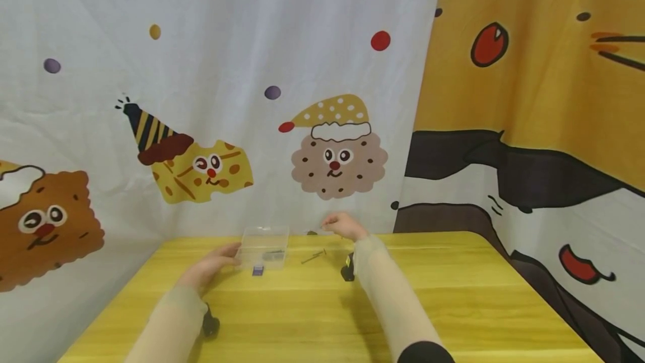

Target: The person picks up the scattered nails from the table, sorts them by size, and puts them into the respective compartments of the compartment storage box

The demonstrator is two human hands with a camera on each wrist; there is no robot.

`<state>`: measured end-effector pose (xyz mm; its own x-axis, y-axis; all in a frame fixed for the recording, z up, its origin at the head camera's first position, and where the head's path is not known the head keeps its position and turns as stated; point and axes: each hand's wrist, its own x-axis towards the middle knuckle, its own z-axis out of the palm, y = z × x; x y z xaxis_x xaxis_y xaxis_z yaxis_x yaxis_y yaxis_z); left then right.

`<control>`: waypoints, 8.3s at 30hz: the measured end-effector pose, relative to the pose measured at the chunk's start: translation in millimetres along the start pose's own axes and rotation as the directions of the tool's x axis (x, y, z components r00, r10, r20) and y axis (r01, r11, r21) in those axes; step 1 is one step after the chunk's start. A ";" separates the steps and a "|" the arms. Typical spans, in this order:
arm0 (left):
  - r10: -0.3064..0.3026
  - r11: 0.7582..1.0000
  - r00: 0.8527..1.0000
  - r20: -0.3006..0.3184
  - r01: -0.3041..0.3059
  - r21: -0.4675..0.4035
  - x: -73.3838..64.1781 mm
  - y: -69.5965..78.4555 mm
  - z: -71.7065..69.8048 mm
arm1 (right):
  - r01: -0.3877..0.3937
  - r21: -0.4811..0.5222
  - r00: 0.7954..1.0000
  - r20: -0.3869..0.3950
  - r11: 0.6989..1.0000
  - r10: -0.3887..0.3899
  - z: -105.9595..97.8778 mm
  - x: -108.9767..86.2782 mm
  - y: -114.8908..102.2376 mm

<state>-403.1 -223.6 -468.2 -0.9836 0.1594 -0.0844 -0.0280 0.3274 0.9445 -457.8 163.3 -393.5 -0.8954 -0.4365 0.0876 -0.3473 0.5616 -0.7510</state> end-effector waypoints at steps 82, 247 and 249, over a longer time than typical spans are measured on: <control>0.030 1.000 0.999 0.013 -0.030 -0.007 3.4 -4.7 0.1 | 0.110 -0.093 0.994 0.021 0.990 -0.109 85.7 34.3 -41.8; 0.017 1.000 1.000 -0.008 -0.016 0.006 -1.5 -4.5 -2.0 | 0.078 -0.002 0.996 -0.037 0.997 -0.078 60.6 43.3 -33.3; 0.019 1.000 1.000 -0.009 -0.019 0.004 -1.5 -4.3 -2.0 | 0.075 0.005 0.997 -0.032 0.997 -0.075 62.8 44.0 -33.5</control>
<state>-401.9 -227.1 -471.5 -0.9854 0.1574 -0.0641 -0.0089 0.3285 0.9445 -468.1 81.1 -405.6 -0.8752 -0.4548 0.1647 -0.4124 0.5238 -0.7453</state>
